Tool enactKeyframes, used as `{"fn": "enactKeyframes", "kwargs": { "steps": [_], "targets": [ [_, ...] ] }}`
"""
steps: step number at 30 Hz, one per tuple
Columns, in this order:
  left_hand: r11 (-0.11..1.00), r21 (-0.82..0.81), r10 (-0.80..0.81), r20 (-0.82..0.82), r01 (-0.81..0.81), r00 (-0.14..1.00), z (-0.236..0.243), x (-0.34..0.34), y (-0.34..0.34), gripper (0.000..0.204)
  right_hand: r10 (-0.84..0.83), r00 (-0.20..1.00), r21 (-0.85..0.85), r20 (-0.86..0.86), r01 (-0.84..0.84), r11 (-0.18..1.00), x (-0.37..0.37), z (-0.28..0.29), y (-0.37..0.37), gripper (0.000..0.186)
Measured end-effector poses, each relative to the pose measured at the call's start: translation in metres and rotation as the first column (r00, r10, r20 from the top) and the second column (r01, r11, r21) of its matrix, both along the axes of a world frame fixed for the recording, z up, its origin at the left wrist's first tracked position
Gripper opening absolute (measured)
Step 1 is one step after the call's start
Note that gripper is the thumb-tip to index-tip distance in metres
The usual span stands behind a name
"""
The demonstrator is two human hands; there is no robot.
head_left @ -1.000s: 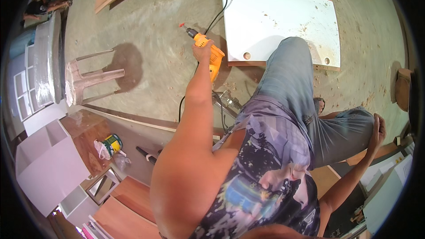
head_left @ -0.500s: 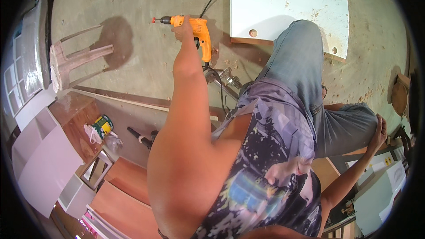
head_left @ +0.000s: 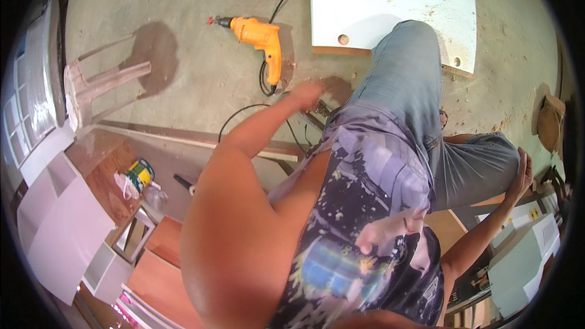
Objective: The person sits on the floor and uses a yellow power drill to make holes in a rectangular wooden board. They repeatedly position the board, drill, and flip it over to continue drilling.
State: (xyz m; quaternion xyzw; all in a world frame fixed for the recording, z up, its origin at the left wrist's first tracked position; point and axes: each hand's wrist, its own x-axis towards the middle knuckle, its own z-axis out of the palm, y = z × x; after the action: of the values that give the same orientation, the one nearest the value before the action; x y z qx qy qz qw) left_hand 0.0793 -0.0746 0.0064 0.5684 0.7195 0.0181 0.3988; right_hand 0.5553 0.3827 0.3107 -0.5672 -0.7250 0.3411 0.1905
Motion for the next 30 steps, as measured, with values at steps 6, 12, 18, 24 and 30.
{"fn": "enactKeyframes", "kwargs": {
  "steps": [6, 12, 18, 24, 30],
  "targets": [
    [0.978, 0.036, -0.201, -0.125, 0.207, 0.972, -0.017, 0.044, -0.010, 0.023, 0.051, 0.998, 0.061, 0.040, -0.054, 0.997, -0.002, 0.005, -0.007, 0.031],
    [0.982, 0.109, 0.142, 0.104, -0.153, 0.984, 0.018, 0.025, -0.009, 0.035, 0.000, 0.995, 0.131, 0.103, -0.014, 0.991, -0.011, 0.006, -0.013, 0.030],
    [0.149, -0.459, 0.633, 0.725, -0.876, -0.272, 0.031, -0.012, -0.036, 0.034, -0.026, 0.999, 0.021, 0.031, 0.025, 0.999, -0.008, 0.000, -0.012, 0.032],
    [0.237, -0.335, 0.623, 0.773, -0.912, -0.122, 0.042, -0.051, -0.028, 0.035, -0.159, 0.875, -0.135, -0.458, 0.108, 0.985, 0.003, -0.008, -0.007, 0.030],
    [0.516, -0.175, 0.273, 0.961, -0.838, -0.033, 0.157, -0.063, 0.153, 0.045, -0.182, 0.927, -0.277, -0.328, 0.089, 0.957, 0.014, -0.019, 0.024, 0.035]
  ]
}}
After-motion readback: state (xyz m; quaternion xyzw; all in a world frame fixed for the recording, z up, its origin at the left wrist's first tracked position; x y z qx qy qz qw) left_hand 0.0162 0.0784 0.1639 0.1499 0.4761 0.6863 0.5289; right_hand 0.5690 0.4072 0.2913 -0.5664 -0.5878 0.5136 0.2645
